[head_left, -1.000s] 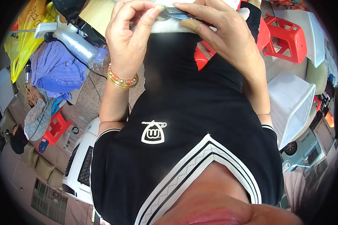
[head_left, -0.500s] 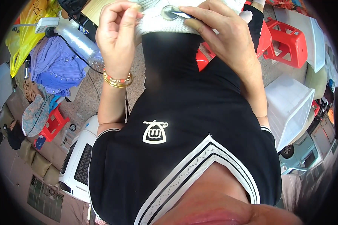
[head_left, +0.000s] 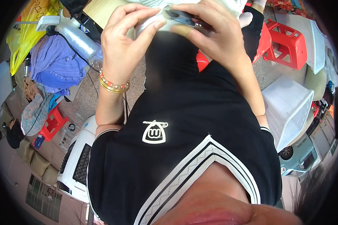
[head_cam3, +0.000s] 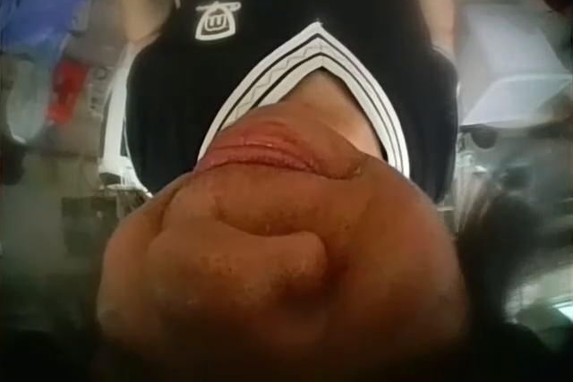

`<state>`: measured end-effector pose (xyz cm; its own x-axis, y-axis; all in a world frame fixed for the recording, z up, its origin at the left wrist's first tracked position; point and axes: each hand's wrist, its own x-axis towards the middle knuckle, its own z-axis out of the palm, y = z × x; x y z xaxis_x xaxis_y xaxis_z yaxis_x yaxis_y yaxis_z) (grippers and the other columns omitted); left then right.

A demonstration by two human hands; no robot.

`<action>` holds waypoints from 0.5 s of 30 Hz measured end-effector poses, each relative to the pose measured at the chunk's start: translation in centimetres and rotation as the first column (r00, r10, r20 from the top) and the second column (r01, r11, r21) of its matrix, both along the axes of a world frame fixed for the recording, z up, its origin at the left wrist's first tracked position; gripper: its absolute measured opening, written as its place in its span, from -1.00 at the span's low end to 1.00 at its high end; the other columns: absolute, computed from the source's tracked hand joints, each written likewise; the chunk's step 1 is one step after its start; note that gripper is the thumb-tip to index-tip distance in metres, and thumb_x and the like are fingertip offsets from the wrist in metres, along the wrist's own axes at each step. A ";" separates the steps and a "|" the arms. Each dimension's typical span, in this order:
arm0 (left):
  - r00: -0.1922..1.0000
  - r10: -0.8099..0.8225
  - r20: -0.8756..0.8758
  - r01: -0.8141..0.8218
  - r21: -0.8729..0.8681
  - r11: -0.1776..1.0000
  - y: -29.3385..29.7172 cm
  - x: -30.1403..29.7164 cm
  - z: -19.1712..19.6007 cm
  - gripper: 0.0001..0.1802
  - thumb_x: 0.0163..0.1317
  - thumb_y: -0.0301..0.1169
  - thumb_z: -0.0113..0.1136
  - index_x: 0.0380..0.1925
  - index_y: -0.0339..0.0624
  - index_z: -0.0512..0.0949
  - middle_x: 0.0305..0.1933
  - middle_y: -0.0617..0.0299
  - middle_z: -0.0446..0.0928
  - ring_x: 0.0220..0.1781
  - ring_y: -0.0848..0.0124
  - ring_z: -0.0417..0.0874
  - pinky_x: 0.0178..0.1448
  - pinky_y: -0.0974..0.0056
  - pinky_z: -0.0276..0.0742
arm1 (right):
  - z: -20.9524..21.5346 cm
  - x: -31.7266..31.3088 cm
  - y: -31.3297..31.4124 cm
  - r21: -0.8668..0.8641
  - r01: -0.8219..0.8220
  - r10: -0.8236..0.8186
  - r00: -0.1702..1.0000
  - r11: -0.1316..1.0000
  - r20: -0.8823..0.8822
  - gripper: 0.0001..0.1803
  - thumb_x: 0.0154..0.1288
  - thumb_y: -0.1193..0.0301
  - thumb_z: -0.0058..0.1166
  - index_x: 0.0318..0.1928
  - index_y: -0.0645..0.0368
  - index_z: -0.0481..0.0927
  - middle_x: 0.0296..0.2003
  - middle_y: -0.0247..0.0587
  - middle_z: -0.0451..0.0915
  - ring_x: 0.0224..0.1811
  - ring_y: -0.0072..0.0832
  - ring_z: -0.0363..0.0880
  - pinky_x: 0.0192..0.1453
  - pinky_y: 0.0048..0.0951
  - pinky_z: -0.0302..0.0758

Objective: Trimming loose threads from a white knitted sweater using thread snips.

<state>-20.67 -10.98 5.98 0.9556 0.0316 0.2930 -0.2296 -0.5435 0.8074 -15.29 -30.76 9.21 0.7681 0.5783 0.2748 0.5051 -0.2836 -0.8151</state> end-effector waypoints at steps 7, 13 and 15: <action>0.999 -0.025 -0.028 0.024 -0.016 1.000 0.1 0.5 0.1 -0.77 0.18 -0.49 0.32 -0.14 -0.14 0.71 -0.24 0.29 0.54 -0.34 0.61 0.50 -0.27 0.51 0.40 | -3.0 0.8 0.8 0.102 0.094 -0.104 0.990 0.990 0.091 -0.72 0.04 0.62 0.26 -0.16 0.27 0.65 -0.52 -0.22 0.47 -0.53 -0.46 0.43 -0.43 -0.50 0.34; 1.000 -0.006 -0.029 0.005 -0.038 0.999 -0.4 1.6 -0.5 -0.80 0.16 -0.48 0.34 -0.18 -0.11 0.73 -0.33 0.36 0.52 -0.40 0.67 0.43 -0.35 0.54 0.32 | -3.6 0.9 1.2 0.184 0.162 -0.186 0.975 0.970 0.124 -0.81 0.10 0.64 0.24 -0.22 0.28 0.67 -0.57 -0.25 0.46 -0.55 -0.50 0.41 -0.46 -0.51 0.30; 0.999 -0.011 -0.040 0.008 -0.070 0.998 -0.3 1.9 -0.8 -0.81 0.15 -0.48 0.35 -0.20 -0.11 0.73 -0.34 0.38 0.52 -0.41 0.68 0.41 -0.36 0.54 0.30 | -3.7 0.8 1.2 0.181 0.186 -0.206 0.974 0.966 0.099 -0.81 0.09 0.64 0.25 -0.22 0.27 0.67 -0.57 -0.25 0.46 -0.56 -0.50 0.40 -0.46 -0.51 0.29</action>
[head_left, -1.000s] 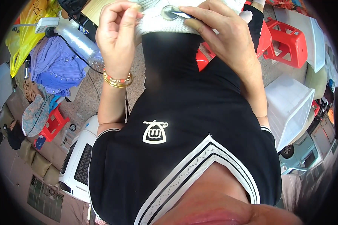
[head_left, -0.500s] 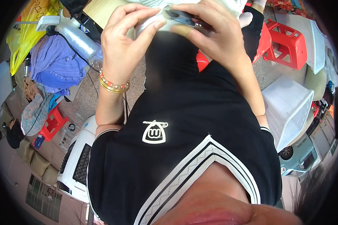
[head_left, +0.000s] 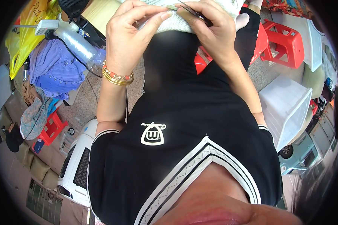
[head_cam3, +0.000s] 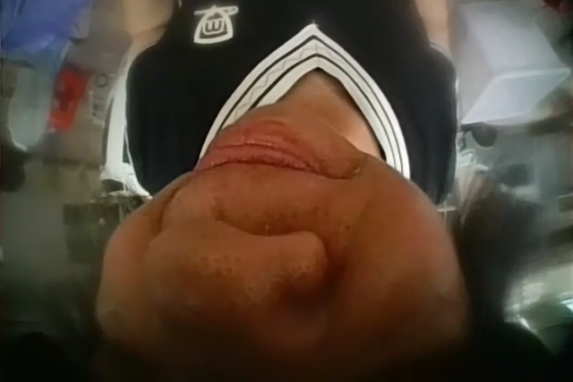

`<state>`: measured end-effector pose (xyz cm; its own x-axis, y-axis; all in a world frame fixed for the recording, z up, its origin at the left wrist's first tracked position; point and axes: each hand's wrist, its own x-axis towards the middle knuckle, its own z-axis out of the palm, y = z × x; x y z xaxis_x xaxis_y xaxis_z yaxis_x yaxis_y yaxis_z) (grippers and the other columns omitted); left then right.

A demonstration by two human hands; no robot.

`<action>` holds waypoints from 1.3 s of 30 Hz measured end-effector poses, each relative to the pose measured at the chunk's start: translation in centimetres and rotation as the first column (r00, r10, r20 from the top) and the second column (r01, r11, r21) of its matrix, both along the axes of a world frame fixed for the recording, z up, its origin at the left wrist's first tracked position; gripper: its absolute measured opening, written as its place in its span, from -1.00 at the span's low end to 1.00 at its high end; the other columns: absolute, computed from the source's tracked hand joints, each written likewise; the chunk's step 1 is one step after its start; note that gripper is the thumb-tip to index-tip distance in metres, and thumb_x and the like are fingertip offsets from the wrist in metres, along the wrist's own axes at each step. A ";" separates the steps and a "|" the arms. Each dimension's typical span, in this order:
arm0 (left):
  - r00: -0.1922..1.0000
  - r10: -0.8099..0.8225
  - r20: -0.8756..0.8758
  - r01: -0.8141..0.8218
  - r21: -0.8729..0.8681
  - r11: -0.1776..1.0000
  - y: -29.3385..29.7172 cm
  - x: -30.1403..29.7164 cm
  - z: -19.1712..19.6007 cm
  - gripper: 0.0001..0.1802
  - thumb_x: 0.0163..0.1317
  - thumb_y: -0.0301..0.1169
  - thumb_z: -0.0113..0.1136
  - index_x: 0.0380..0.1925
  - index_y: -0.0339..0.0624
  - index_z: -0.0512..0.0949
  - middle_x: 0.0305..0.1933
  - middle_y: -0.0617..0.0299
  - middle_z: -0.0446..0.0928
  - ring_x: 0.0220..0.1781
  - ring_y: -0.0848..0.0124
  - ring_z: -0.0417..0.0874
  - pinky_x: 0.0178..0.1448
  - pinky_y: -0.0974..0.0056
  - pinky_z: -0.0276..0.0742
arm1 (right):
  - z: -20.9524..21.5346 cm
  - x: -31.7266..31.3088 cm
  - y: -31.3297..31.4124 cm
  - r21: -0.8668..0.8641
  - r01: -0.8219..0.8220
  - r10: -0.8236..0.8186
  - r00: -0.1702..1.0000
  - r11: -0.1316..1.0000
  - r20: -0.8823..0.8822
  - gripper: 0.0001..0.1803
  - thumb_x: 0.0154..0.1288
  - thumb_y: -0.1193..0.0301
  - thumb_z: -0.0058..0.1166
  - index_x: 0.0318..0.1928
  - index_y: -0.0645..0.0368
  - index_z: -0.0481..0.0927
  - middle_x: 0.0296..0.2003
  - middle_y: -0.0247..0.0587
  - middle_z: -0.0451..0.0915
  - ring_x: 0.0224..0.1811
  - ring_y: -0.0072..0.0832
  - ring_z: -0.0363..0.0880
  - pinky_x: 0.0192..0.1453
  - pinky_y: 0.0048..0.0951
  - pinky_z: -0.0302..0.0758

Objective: Trimming loose threads from a white knitted sweater using thread snips.

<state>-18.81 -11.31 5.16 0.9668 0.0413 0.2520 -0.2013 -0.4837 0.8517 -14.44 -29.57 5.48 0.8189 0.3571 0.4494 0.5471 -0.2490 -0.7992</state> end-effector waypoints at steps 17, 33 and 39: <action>0.984 0.058 0.169 -0.035 -0.135 0.990 -1.3 0.7 -1.3 -0.89 0.11 -0.57 0.36 -0.34 -0.26 0.66 -0.30 0.36 0.50 -0.41 0.66 0.40 -0.32 0.52 0.36 | 1.4 0.1 -0.7 -0.012 -0.026 0.024 0.990 1.000 -0.139 -0.76 0.12 0.57 0.28 -0.15 0.30 0.63 -0.52 -0.24 0.44 -0.52 -0.53 0.37 -0.43 -0.54 0.29; 0.981 0.091 0.171 -0.080 -0.075 0.994 -1.2 0.2 -1.3 -0.90 0.18 -0.54 0.33 -0.31 -0.30 0.63 -0.23 0.35 0.48 -0.37 0.67 0.47 -0.30 0.54 0.41 | 7.6 -1.0 -1.8 -0.493 -0.106 0.101 0.994 0.864 -0.038 -0.71 0.19 0.46 0.20 -0.08 0.29 0.57 -0.36 -0.10 0.46 -0.31 -0.17 0.54 -0.24 -0.29 0.48; 0.983 0.091 0.162 -0.070 -0.132 0.989 -1.3 0.3 -1.6 -0.90 0.20 -0.54 0.31 -0.30 -0.31 0.62 -0.23 0.34 0.48 -0.32 0.66 0.49 -0.27 0.53 0.44 | 8.0 -1.2 -1.6 -0.530 -0.078 0.071 0.997 0.844 -0.034 -0.71 0.16 0.46 0.21 -0.09 0.27 0.58 -0.35 -0.12 0.46 -0.29 -0.19 0.55 -0.24 -0.29 0.48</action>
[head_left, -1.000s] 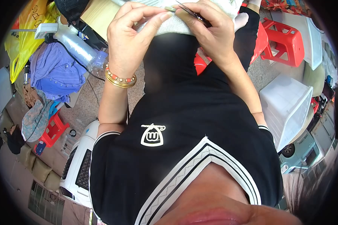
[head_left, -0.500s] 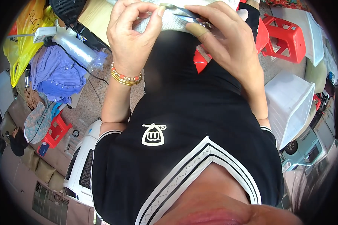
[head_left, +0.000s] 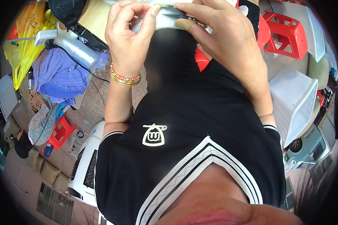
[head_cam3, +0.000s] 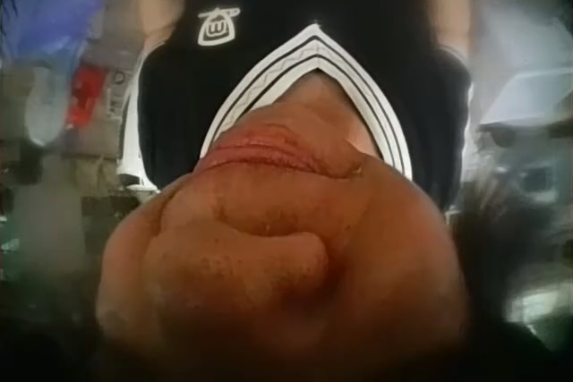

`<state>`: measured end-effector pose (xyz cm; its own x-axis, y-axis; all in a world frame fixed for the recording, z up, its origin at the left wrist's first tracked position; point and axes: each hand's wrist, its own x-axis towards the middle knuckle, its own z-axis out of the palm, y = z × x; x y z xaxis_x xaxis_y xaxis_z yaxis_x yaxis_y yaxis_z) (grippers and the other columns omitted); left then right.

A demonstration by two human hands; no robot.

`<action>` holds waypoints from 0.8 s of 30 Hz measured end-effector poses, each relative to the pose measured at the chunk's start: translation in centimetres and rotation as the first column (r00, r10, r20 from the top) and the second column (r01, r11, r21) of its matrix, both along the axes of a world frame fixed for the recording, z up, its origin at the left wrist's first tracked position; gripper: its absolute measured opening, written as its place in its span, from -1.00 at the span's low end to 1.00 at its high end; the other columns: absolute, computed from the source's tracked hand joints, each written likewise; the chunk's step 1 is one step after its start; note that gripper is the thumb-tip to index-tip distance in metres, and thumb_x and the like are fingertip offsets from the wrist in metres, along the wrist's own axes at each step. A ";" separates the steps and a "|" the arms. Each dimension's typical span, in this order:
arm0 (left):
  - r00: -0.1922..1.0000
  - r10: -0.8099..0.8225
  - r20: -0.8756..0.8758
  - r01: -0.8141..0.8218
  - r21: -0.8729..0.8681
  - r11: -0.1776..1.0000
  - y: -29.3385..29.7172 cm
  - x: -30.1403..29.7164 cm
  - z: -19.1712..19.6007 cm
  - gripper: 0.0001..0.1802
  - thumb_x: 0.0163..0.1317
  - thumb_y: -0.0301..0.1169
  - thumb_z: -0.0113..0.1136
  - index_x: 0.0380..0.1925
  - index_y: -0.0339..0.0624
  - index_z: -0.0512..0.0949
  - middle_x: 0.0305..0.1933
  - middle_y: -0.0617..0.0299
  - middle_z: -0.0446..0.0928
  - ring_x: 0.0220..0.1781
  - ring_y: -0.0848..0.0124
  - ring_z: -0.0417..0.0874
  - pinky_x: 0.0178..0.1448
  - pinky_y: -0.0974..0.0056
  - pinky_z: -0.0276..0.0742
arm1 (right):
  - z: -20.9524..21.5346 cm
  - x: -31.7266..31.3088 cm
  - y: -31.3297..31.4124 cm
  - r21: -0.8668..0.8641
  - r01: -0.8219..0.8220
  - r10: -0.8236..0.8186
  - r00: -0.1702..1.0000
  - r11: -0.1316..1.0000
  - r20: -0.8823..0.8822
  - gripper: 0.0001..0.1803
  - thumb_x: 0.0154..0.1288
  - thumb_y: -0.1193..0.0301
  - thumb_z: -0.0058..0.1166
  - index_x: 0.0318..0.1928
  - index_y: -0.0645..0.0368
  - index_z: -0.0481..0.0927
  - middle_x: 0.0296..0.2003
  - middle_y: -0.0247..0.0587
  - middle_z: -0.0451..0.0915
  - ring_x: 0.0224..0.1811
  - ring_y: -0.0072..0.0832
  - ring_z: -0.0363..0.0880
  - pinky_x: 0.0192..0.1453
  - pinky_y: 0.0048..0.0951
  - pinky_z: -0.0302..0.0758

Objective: Trimming loose threads from a white knitted sweater using thread snips.

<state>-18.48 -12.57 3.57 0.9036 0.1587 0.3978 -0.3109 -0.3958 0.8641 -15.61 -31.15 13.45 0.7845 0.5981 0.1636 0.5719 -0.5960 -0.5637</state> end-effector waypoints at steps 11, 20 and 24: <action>1.000 0.000 0.015 0.000 0.042 0.999 0.1 0.1 -0.1 -0.92 0.23 -0.57 0.26 -0.29 -0.33 0.58 -0.19 0.32 0.45 -0.27 0.63 0.49 -0.22 0.53 0.44 | -1.5 0.3 0.6 0.030 0.047 -0.048 0.998 0.998 0.045 -0.73 0.12 0.49 0.22 -0.14 0.26 0.58 -0.38 -0.13 0.44 -0.30 -0.20 0.53 -0.25 -0.30 0.47; 0.998 0.049 0.026 -0.047 -0.073 0.996 -0.6 0.2 -0.2 -0.90 0.15 -0.53 0.33 -0.36 -0.27 0.59 -0.30 0.29 0.46 -0.34 0.52 0.48 -0.23 0.44 0.44 | -2.8 0.4 1.3 0.283 -0.080 -0.057 0.894 0.956 0.445 -0.91 0.12 0.53 0.09 -0.35 0.27 0.49 -0.43 -0.12 0.37 -0.32 -0.21 0.50 -0.28 -0.31 0.47; 0.998 0.054 0.013 -0.053 -0.045 0.998 -0.5 -0.1 -0.4 -0.89 0.14 -0.54 0.34 -0.36 -0.27 0.58 -0.29 0.28 0.46 -0.32 0.51 0.48 -0.22 0.44 0.45 | -1.4 0.0 1.3 0.000 0.039 -0.038 0.986 0.999 0.164 -0.91 0.10 0.52 0.07 -0.35 0.27 0.49 -0.42 -0.12 0.38 -0.31 -0.21 0.50 -0.28 -0.33 0.47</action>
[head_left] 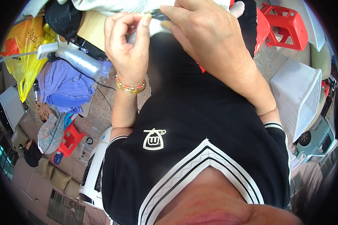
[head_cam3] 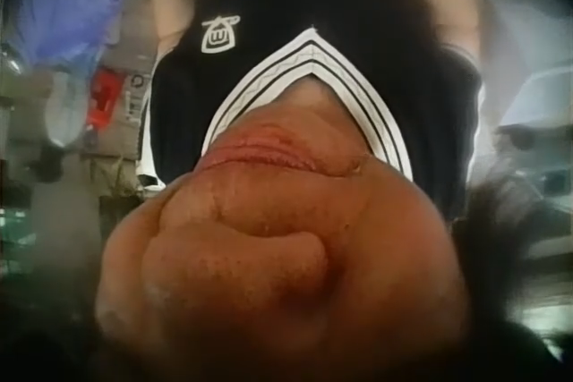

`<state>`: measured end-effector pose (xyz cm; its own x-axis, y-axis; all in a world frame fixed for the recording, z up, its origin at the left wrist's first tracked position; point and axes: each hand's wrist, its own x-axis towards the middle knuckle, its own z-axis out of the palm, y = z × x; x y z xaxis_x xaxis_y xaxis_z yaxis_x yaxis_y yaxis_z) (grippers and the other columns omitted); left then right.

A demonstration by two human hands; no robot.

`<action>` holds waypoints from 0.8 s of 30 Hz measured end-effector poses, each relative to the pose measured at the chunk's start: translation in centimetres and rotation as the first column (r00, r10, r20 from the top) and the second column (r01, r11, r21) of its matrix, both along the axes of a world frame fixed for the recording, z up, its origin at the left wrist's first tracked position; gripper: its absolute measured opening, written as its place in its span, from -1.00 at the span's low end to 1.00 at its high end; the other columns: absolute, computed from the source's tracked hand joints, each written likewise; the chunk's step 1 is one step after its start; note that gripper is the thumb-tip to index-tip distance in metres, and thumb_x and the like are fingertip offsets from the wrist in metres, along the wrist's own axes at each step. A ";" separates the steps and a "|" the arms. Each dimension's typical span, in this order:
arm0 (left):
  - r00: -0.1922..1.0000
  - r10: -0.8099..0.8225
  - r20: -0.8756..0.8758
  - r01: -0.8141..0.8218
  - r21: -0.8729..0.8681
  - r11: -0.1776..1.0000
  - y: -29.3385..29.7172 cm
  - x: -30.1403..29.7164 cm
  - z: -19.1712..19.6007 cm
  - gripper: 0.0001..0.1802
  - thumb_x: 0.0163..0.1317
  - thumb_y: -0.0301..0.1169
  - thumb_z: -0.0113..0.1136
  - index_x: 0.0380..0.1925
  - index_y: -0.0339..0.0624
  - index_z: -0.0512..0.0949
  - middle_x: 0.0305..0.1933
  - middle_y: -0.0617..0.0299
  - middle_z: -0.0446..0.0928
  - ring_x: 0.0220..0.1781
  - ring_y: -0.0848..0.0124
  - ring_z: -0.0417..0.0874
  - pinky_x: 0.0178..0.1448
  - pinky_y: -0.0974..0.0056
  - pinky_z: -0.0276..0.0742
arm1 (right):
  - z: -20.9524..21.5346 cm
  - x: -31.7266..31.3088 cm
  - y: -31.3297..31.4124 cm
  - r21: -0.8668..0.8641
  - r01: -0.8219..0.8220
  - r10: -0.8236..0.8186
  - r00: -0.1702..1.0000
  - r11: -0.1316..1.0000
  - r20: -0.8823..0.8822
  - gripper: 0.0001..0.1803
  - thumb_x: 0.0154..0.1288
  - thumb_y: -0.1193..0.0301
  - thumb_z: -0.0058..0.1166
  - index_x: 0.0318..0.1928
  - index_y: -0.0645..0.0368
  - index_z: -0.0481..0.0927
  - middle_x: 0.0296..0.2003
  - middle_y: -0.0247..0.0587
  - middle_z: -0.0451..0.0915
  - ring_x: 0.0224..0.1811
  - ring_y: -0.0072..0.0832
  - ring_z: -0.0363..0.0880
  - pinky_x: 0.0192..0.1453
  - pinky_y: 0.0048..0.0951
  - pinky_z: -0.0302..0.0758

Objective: Trimming loose threads from a white knitted sweater using thread snips.

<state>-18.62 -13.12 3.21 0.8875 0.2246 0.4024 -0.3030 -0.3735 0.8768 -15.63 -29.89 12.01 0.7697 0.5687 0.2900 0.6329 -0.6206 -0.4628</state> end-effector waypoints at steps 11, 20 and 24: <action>0.994 0.064 0.085 -0.051 -0.149 0.987 2.2 -0.9 -1.2 -0.89 0.25 -0.54 0.22 -0.22 -0.28 0.57 -0.12 0.22 0.42 -0.14 0.53 0.47 -0.04 0.43 0.44 | -0.9 0.9 -1.1 0.161 -0.045 0.057 0.996 0.986 -0.069 -0.74 0.12 0.49 0.24 -0.15 0.29 0.58 -0.40 -0.11 0.47 -0.37 -0.20 0.53 -0.33 -0.35 0.45; 0.780 -0.385 -0.493 0.145 -0.456 0.878 6.8 -3.1 -1.8 -0.63 0.40 -0.28 -0.01 0.04 -0.31 0.53 -0.06 0.26 0.57 0.00 0.56 0.50 0.16 0.46 0.32 | -6.3 0.3 -1.7 0.363 0.086 0.059 0.927 0.928 -0.370 -0.59 0.12 0.48 0.35 0.02 0.18 0.62 -0.28 -0.38 0.55 -0.23 -0.67 0.48 -0.17 -0.63 0.43; 0.847 -0.384 -0.367 0.162 -0.510 0.845 7.3 -3.2 -0.7 -0.71 0.37 -0.35 0.08 -0.02 -0.30 0.54 -0.11 0.31 0.58 -0.02 0.59 0.52 0.13 0.45 0.36 | -5.6 0.8 -2.6 0.304 0.101 0.049 0.893 0.947 -0.448 -0.71 0.12 0.52 0.34 -0.11 0.29 0.64 -0.30 -0.41 0.60 -0.25 -0.69 0.53 -0.14 -0.68 0.44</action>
<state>-21.79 -5.78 2.52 0.9919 -0.0010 -0.1272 0.1263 0.1272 0.9838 -14.86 -32.54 6.39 0.8719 0.4845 0.0714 0.2988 -0.4107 -0.8614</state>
